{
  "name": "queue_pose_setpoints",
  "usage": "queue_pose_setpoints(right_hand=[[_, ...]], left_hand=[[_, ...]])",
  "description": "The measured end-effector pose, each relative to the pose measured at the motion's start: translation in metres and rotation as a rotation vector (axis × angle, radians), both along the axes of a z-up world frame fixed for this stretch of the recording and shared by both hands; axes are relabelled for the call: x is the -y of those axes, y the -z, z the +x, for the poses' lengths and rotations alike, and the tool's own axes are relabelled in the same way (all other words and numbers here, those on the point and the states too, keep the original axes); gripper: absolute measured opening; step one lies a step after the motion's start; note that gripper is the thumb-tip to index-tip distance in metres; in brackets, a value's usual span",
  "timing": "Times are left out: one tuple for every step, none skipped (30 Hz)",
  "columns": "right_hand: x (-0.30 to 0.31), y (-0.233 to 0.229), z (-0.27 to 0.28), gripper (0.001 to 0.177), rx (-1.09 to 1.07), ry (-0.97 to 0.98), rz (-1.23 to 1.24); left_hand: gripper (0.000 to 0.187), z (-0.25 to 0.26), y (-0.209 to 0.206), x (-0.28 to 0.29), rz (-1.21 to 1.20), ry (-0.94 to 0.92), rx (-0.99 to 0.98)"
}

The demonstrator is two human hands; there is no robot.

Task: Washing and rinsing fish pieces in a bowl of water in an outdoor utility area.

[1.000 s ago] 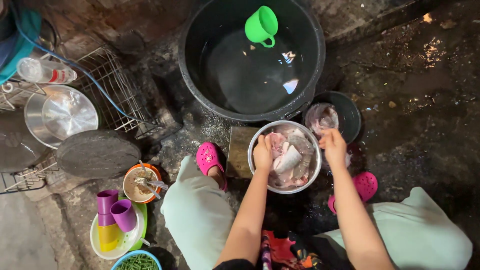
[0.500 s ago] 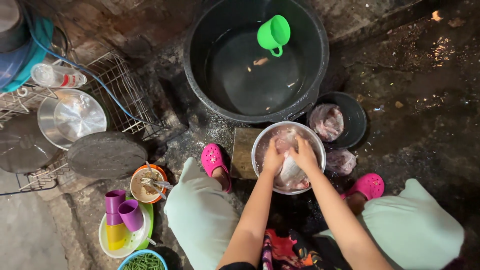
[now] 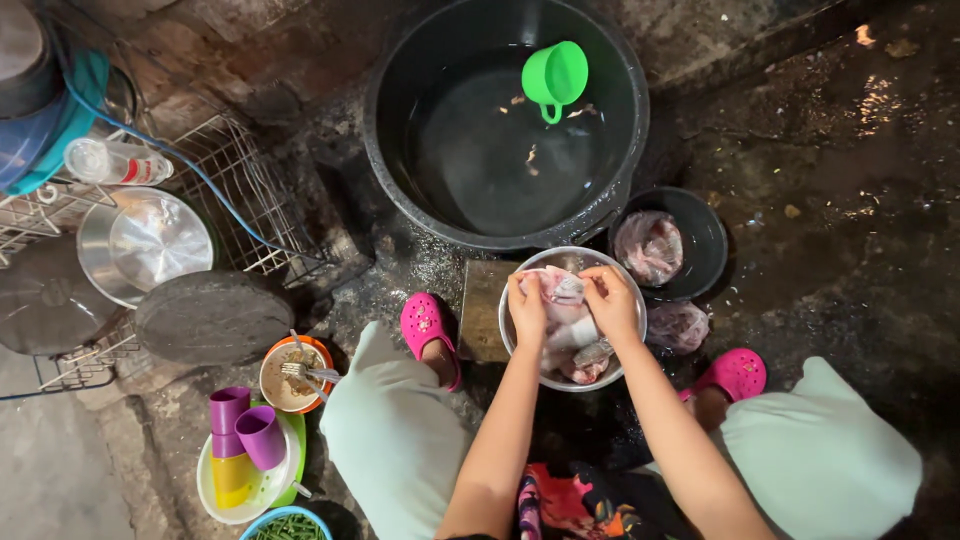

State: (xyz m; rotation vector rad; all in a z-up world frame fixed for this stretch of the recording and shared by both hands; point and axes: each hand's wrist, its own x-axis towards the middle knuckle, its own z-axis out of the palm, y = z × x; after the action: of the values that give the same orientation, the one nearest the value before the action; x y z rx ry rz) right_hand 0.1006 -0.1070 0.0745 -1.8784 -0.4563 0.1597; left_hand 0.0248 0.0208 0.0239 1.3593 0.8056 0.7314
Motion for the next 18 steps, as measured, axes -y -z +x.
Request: queue_pose_setpoints(right_hand=[[0.001,-0.012,-0.003,0.012,0.002,0.005,-0.001],[0.002,-0.024,-0.005,0.009,0.114,-0.018,-0.05],[0.002,-0.035,-0.008,0.007,0.226,-0.04,-0.1],[0.003,-0.045,-0.011,0.007,0.228,-0.038,-0.1],[0.004,-0.055,-0.014,0.014,0.384,-0.141,-0.167],[0.004,-0.064,-0.017,0.021,0.539,-0.249,-0.234],[0.006,-0.057,-0.02,0.021,0.54,-0.25,-0.234],[0.007,-0.05,-0.024,0.023,0.509,-0.298,-0.245],[0.009,-0.043,-0.027,0.025,0.477,-0.347,-0.257],[0.01,-0.034,-0.03,0.025,0.478,-0.347,-0.256],[0.012,-0.024,-0.033,0.021,0.454,-0.338,-0.3],[0.014,-0.016,-0.036,0.018,0.428,-0.326,-0.345],[0.015,-0.013,-0.039,0.018,0.429,-0.325,-0.345],[0.015,-0.011,-0.04,0.014,0.453,-0.329,-0.333],[0.015,-0.009,-0.041,0.01,0.478,-0.333,-0.322],[0.013,-0.015,-0.043,0.01,0.482,-0.333,-0.319],[0.012,-0.022,-0.045,0.008,0.426,-0.312,-0.274],[0.011,-0.028,-0.048,0.007,0.369,-0.292,-0.23]], left_hand=[[0.025,0.001,-0.002,0.003,-0.001,0.005,0.002],[0.024,0.003,-0.003,0.005,-0.038,-0.014,0.001],[0.024,0.004,-0.005,0.007,-0.076,-0.033,-0.001],[0.024,0.003,-0.009,0.009,-0.076,-0.031,0.001],[0.024,0.002,-0.014,0.012,-0.122,-0.037,0.027],[0.024,0.0,-0.018,0.014,-0.169,-0.046,0.052],[0.024,-0.002,-0.027,0.015,-0.169,-0.047,0.054],[0.024,-0.004,-0.036,0.016,-0.153,-0.02,-0.066],[0.025,-0.007,-0.045,0.018,-0.136,0.008,-0.185],[0.025,-0.008,-0.046,0.019,-0.135,0.007,-0.184],[0.025,-0.009,-0.048,0.02,-0.009,0.027,-0.226],[0.025,-0.01,-0.049,0.022,0.118,0.05,-0.268],[0.025,-0.011,-0.052,0.022,0.118,0.05,-0.267],[0.025,-0.01,-0.055,0.022,0.122,0.075,-0.25],[0.026,-0.01,-0.058,0.021,0.126,0.1,-0.234],[0.026,-0.009,-0.052,0.019,0.128,0.098,-0.231],[0.026,-0.009,-0.045,0.016,0.13,0.056,-0.241],[0.027,-0.009,-0.037,0.015,0.131,0.013,-0.252]])
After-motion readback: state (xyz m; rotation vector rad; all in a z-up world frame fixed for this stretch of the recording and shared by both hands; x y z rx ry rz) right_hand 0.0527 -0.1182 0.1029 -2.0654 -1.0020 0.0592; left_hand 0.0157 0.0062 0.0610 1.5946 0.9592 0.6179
